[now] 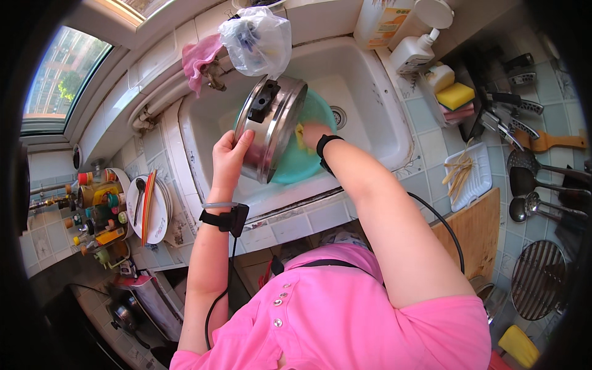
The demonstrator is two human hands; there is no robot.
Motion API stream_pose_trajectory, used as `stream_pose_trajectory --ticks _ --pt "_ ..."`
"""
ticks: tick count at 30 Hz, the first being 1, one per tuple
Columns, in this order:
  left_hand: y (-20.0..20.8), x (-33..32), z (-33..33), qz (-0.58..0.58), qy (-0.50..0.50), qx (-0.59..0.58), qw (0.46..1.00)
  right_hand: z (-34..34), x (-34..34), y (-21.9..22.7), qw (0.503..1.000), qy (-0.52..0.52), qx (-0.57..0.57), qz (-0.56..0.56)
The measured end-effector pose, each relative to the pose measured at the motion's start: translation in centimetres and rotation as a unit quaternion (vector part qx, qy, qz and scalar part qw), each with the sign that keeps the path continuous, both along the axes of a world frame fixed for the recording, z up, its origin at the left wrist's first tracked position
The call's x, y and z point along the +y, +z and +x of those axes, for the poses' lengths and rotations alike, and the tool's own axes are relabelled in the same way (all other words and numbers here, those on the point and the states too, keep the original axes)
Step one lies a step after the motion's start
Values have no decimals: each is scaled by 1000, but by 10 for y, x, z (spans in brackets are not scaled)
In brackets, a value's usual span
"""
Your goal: The recorder is washing a metal pot and steamer insert in a kitchen sink.
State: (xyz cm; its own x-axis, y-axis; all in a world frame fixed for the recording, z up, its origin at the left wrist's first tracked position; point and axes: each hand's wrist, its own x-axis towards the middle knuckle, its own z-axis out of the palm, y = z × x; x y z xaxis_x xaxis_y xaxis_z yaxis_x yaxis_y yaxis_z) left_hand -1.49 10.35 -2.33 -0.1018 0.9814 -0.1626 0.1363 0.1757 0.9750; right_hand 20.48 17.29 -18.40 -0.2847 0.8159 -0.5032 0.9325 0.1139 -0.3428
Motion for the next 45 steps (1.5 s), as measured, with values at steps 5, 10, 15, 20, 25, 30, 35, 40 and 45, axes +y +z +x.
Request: stream_pose_trajectory --ticks 5,10,15,20,25,30,35,40,45 --pt "3 1 5 -8 0 -36 999 4 -6 10 995 82 -13 -51" --pt "3 3 6 -11 12 -60 998 27 -20 42 979 8 159 127" --pt "1 -2 9 -4 27 -64 998 20 -50 122 856 -185 436 208" --pt "1 -7 16 30 21 -60 998 -14 -66 174 744 -235 596 190" --pt "-7 -15 19 28 4 -81 996 -50 -55 157 803 -192 356 437" --pt "-2 -21 27 42 9 -125 991 -23 2 156 843 -200 369 337" --pt "-6 -19 28 57 48 -89 993 -48 -54 187 863 -141 292 388" --pt "-5 -20 31 35 37 -105 993 -48 -68 194 891 -96 165 411" --pt "-7 -23 42 48 7 -107 993 -19 0 184 923 -142 170 314"
